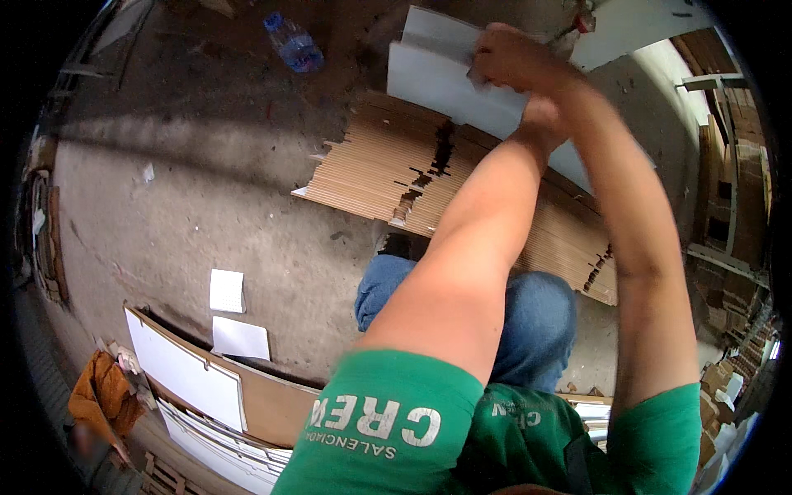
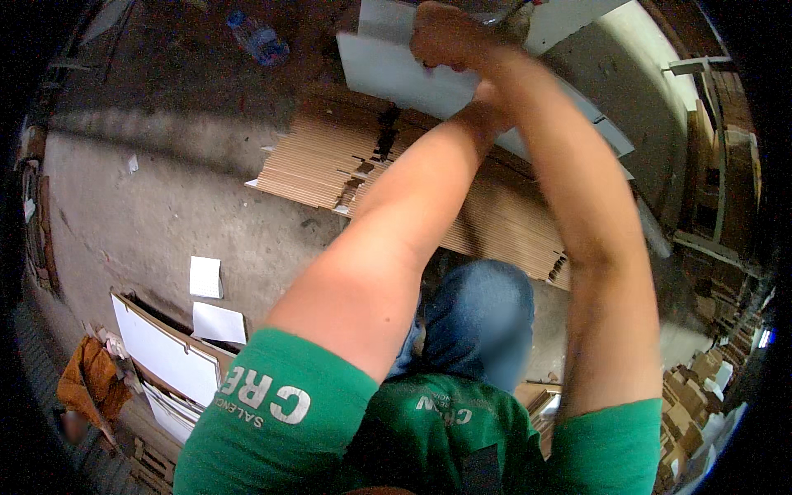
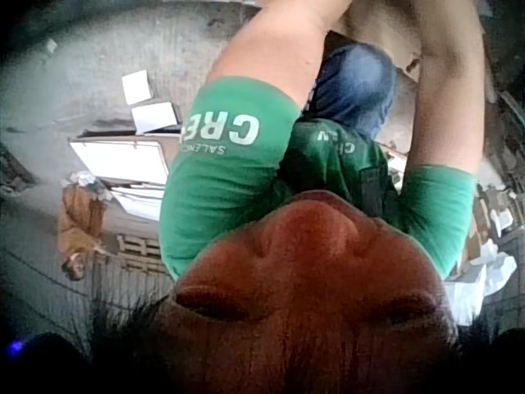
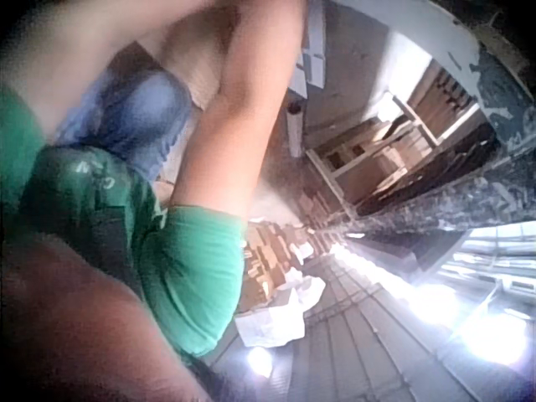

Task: The person sits on the floor in a workshop and sands the edges of white rectangular panels using a sanding block. They handle the panels one at a time, rubbing the sanding block along the edges and corners, then stacking the finished pieces. Another person is visible in the background handling similar materials.

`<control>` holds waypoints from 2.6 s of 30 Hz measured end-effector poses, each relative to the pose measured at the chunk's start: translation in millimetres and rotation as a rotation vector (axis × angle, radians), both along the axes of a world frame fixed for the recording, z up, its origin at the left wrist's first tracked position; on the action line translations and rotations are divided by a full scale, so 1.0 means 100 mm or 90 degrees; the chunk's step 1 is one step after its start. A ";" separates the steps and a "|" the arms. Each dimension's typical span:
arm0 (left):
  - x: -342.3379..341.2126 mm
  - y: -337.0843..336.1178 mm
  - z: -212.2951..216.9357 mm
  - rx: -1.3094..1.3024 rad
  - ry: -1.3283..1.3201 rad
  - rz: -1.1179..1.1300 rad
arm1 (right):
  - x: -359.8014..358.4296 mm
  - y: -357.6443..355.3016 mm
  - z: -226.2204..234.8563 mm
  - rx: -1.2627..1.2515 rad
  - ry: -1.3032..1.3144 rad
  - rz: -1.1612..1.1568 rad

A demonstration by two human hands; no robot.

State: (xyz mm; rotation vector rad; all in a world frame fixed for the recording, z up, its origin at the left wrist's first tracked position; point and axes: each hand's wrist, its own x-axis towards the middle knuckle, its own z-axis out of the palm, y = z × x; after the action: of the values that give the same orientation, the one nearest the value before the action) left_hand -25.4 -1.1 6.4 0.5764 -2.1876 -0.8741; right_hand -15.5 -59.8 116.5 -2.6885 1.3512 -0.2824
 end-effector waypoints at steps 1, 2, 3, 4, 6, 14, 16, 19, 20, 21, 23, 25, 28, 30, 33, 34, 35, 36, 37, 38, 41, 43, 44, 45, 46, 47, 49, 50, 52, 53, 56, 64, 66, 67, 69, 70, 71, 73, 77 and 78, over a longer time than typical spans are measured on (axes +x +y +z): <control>0.01 -0.01 0.06 0.114 0.018 -0.013 | -0.03 0.07 0.17 -0.018 -0.063 0.061; 0.03 -0.01 0.11 0.016 -0.152 -0.064 | -0.06 0.15 0.31 -0.036 -0.120 0.125; 0.02 -0.03 0.16 -0.064 -0.360 -0.141 | -0.12 0.23 0.42 0.113 -0.233 -0.060; 0.02 -0.04 0.19 -0.168 -0.536 -0.186 | -0.14 0.28 0.51 0.252 -0.345 -0.250; 0.05 -0.03 0.18 -0.176 -0.425 -0.135 | -0.09 0.29 0.46 0.241 -0.351 -0.419; 0.13 0.02 0.10 -0.090 -0.323 -0.131 | 0.07 0.21 0.33 0.319 -0.036 -0.429; 0.19 0.00 0.22 -0.153 -0.401 -0.127 | -0.08 0.38 0.78 0.321 -0.091 -0.474; 0.25 0.01 0.38 -0.218 -0.432 -0.090 | -0.05 0.37 0.98 0.177 -0.143 -0.486; 0.25 0.00 0.40 -0.206 -0.444 -0.100 | 0.00 0.35 0.92 0.155 -0.147 -0.463; 0.24 0.01 0.38 -0.187 -0.466 -0.127 | 0.04 0.34 0.83 0.144 -0.141 -0.439; 0.20 0.02 0.28 -0.183 -0.403 -0.104 | 0.11 0.40 0.50 -0.003 -0.057 -0.358; 0.14 0.03 0.13 -0.204 -0.267 -0.022 | 0.05 0.40 0.29 -0.014 -0.027 -0.217; 0.07 0.03 -0.03 -0.191 -0.184 0.016 | -0.04 0.32 0.11 0.027 0.024 -0.122; 0.09 0.05 -0.03 -0.192 -0.163 0.016 | -0.05 0.23 0.07 0.004 0.081 -0.028; 0.19 0.08 0.10 -0.239 -0.154 0.003 | -0.03 0.13 0.10 -0.085 0.170 0.086; 0.23 0.09 0.15 -0.251 -0.184 -0.018 | -0.03 0.12 0.12 -0.074 0.095 -0.004; 0.25 0.10 0.21 -0.234 -0.255 -0.049 | -0.04 0.12 0.15 -0.062 0.021 -0.092; 0.26 0.10 0.26 -0.205 -0.356 -0.092 | -0.05 0.13 0.17 -0.049 -0.052 -0.175; 0.27 0.10 0.29 -0.181 -0.431 -0.114 | -0.06 0.14 0.19 -0.012 -0.033 -0.272; 0.28 0.10 0.30 -0.181 -0.440 -0.130 | -0.06 0.14 0.20 0.025 -0.012 -0.368; 0.28 0.10 0.28 -0.184 -0.333 -0.123 | 0.03 0.07 0.14 0.086 0.072 -0.375; 0.29 0.10 0.23 -0.086 -0.182 -0.108 | 0.13 -0.03 0.05 0.182 0.105 -0.397; 0.30 0.10 0.20 -0.046 -0.085 -0.092 | 0.19 -0.07 0.00 0.268 0.105 -0.463; 0.31 0.11 0.18 0.041 0.002 -0.090 | 0.25 -0.11 -0.04 0.306 0.099 -0.500; 0.31 0.11 0.17 0.109 0.124 -0.083 | 0.28 -0.13 -0.06 0.343 0.094 -0.537; 0.31 0.10 0.15 0.106 0.103 -0.083 | 0.32 -0.14 -0.09 0.331 0.085 -0.546; 0.29 0.08 0.12 0.064 0.140 -0.074 | 0.35 -0.10 -0.11 0.339 0.044 -0.541; 0.27 0.07 0.11 0.082 0.134 -0.071 | 0.35 -0.06 -0.10 0.359 0.010 -0.528; 0.21 0.06 0.08 0.113 0.127 -0.073 | 0.37 0.03 -0.08 0.332 -0.022 -0.596; 0.21 0.06 0.05 0.125 0.120 -0.072 | 0.46 0.08 -0.09 0.285 -0.022 -0.674; 0.23 0.05 0.03 0.099 0.074 -0.080 | 0.57 0.24 0.06 0.274 -0.142 -0.683; 0.21 -0.03 0.17 -0.235 -0.360 -0.122 | -0.12 0.32 0.24 0.044 -0.049 -0.441; 0.17 -0.02 0.09 -0.211 -0.133 -0.036 | -0.28 0.05 0.02 -0.331 0.259 -0.067; 0.16 0.00 0.04 -0.204 -0.061 -0.005 | -0.29 0.00 -0.11 -0.165 0.147 -0.256; 0.13 0.02 -0.01 -0.048 -0.019 -0.049 | -0.09 -0.11 -0.34 0.187 -0.091 -0.614; 0.14 0.02 -0.01 0.014 -0.019 -0.063 | 0.02 -0.10 -0.36 0.222 -0.077 -0.625; 0.15 0.03 0.01 0.137 -0.005 -0.122 | 0.13 -0.06 -0.32 0.256 -0.060 -0.634; 0.21 0.02 0.12 0.315 -0.037 -0.206 | 0.28 0.10 -0.05 0.295 0.014 -0.514; 0.26 -0.03 0.42 -0.016 -0.450 -0.175 | 0.10 0.46 0.54 0.412 -0.237 -0.410; 0.25 -0.03 0.43 -0.097 -0.598 -0.256 | 0.02 0.44 0.56 0.363 -0.180 -0.550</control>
State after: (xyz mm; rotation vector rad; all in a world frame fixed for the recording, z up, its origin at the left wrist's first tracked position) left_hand -0.6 -4.2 49.4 0.5351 -3.2759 -0.6807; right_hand -13.9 -15.6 172.6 -1.4522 2.0207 -0.2715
